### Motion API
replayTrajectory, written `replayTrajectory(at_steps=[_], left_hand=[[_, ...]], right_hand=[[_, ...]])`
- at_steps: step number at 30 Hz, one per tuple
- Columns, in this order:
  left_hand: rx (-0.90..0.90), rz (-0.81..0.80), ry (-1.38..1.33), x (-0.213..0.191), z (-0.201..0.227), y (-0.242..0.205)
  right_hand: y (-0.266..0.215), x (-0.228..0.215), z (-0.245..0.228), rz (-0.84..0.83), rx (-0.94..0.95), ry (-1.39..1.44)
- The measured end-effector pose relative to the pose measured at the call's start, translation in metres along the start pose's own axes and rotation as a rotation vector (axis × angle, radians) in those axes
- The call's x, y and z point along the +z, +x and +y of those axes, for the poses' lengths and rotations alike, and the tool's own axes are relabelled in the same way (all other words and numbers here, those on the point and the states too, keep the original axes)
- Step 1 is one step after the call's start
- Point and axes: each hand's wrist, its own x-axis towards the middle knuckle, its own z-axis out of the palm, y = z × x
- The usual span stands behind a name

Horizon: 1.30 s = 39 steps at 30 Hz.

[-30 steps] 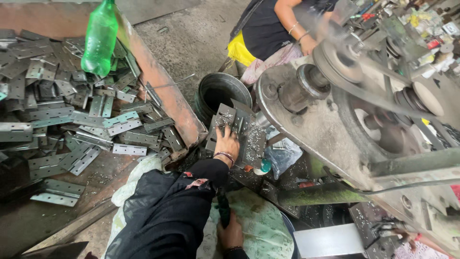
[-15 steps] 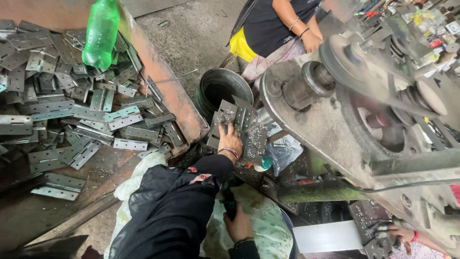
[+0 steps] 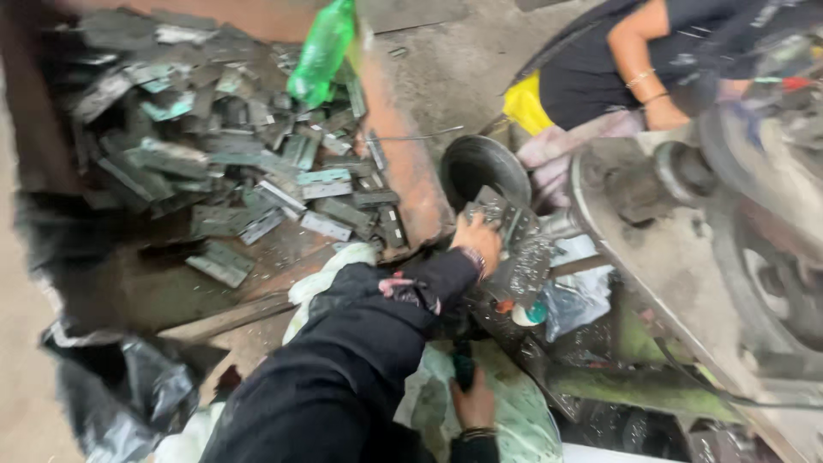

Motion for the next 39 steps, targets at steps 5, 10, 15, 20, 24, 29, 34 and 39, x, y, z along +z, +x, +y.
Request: replayTrajectory(at_steps=[5,10,15,20,24,29,34,39], left_hand=[[-0.151,0.105,-0.172,-0.033,-0.121,-0.036],[-0.467,0.098,-0.132,0.009,-0.259,-0.143],[-0.816,0.059,0.068,0.076,-0.345,-0.215],[-0.952,0.176,0.112,0.117,-0.391,-0.220],[-1.096,0.341,-0.192,0.127,-0.398,-0.212],[-1.145,0.570,-0.463,0.127,-0.393,-0.217],[-1.241,0.450,-0.473,0.124,-0.379,-0.235],[-1.167,0.547,-0.226,0.120,-0.365,-0.243]], right_hand=[[0.013,-0.041,0.003,0.010,-0.136,0.014],[0.012,-0.046,-0.016,0.026,-0.116,-0.066],[0.012,-0.047,-0.011,-0.010,-0.052,-0.091],[0.014,-0.045,-0.009,0.005,-0.078,-0.122],[0.011,-0.052,-0.014,-0.023,-0.049,-0.079],[0.005,-0.052,-0.024,-0.027,-0.030,-0.068],[0.000,-0.048,-0.021,0.004,-0.067,-0.048],[-0.007,-0.048,-0.029,0.017,-0.060,-0.006]])
